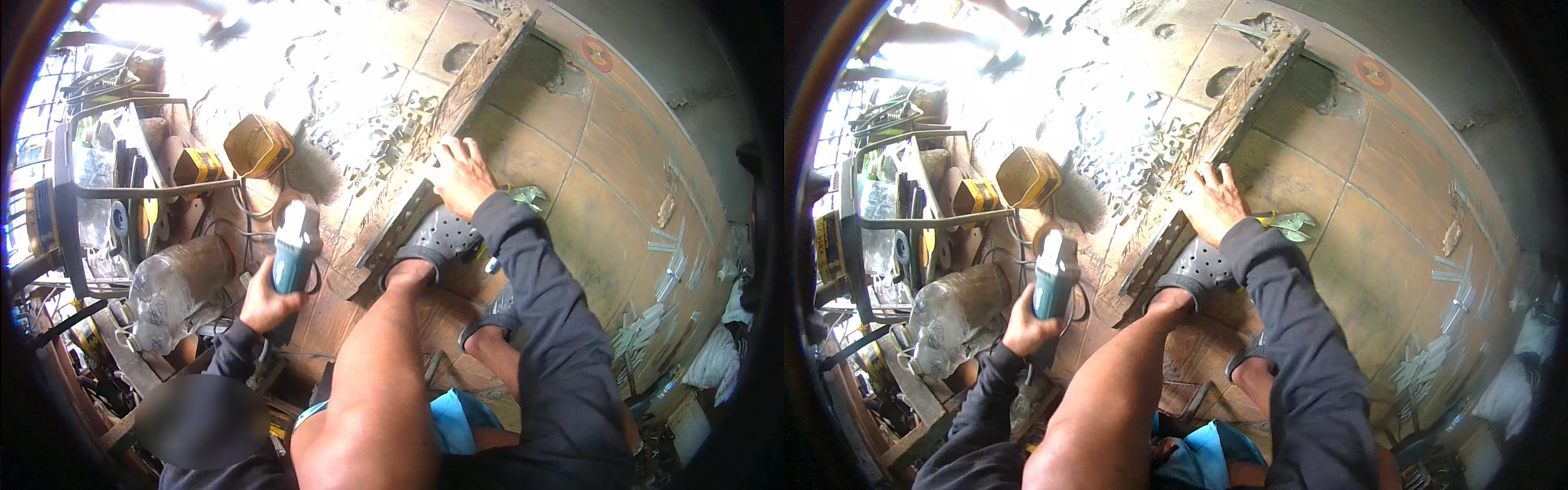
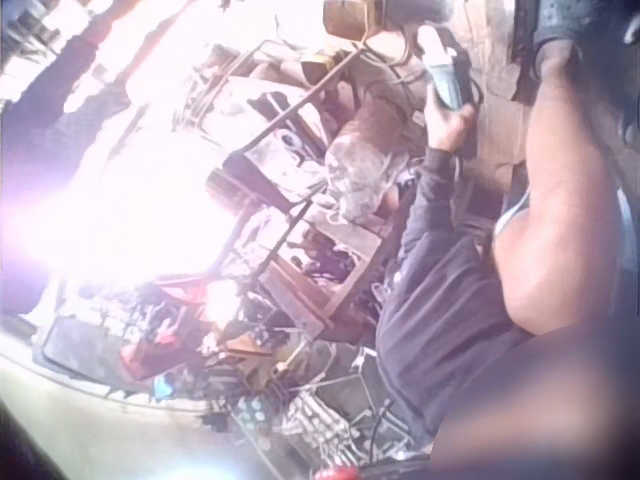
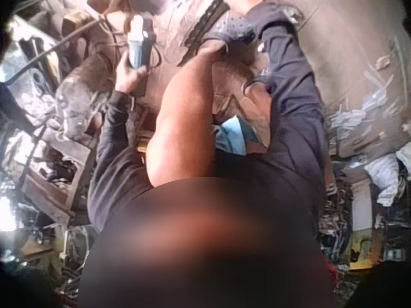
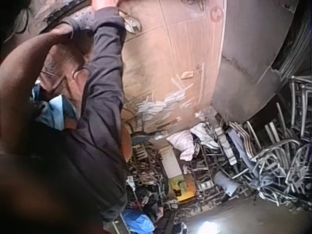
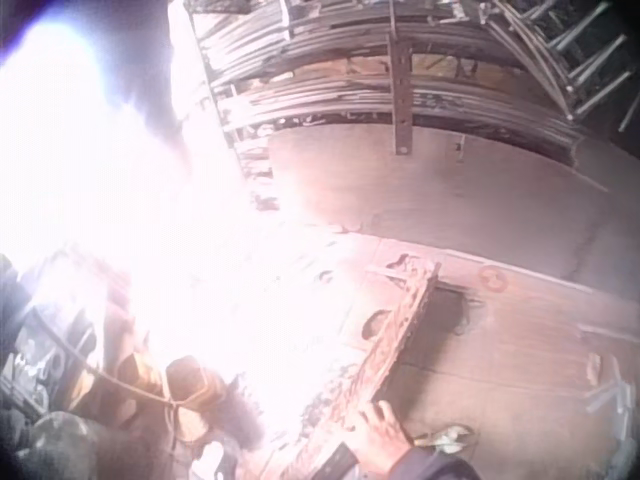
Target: The person marks a metal rail with a marker and then uses an angle grinder to cut the rail. The person holds the rail steady with one hand while operating the grinder with the other.
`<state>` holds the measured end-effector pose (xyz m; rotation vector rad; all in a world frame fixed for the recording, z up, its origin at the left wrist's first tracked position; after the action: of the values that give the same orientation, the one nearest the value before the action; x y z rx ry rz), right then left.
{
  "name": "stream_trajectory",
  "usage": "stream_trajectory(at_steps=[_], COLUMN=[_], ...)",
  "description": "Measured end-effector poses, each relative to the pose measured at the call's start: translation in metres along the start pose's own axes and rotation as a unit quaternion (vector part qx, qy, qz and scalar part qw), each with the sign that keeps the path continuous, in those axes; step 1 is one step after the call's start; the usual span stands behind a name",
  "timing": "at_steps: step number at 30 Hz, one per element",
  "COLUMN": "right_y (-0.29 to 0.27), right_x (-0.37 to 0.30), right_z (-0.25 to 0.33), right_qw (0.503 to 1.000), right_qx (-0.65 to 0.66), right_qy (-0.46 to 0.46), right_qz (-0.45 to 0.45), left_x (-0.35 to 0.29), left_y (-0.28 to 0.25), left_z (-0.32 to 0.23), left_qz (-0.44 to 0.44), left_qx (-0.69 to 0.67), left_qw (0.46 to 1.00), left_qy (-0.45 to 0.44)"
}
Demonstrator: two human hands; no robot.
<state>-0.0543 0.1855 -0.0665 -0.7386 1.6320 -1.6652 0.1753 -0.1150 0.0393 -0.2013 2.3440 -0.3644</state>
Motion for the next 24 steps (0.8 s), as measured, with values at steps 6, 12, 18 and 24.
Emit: stream_trajectory(at_steps=[6, 12, 18, 24], right_y=[0.017, 0.031, 0.036, 0.043], right_x=[0.029, 0.039, 0.043, 0.040], right_z=[-0.006, -0.004, 0.001, -0.005], right_qw=[0.992, 0.994, 0.998, 0.995], right_qx=[-0.062, -0.045, -0.017, -0.007], right_qy=[-0.089, -0.076, -0.057, -0.083], right_qz=[-0.062, -0.065, -0.036, -0.047], left_x=[-0.065, -0.082, -0.067, -0.059], left_y=[0.005, 0.020, 0.027, 0.033], left_z=[0.033, 0.053, 0.046, 0.045], left_qz=[0.037, 0.056, 0.083, 0.102], left_qx=[0.145, 0.166, 0.208, 0.219], left_qw=[0.989, 0.984, 0.974, 0.970], left_qy=[0.003, -0.033, 0.004, 0.009])
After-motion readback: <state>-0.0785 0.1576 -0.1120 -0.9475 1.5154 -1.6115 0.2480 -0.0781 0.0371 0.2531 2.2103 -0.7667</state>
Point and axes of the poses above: each hand's wrist, its own x-axis towards the middle knuckle, its own y-axis out of the palm, z = x × y, the point moved 4 cm from there along x, towards the middle knuckle, and after that the axes turned 14 degrees about -x, right-handed, at the moved point
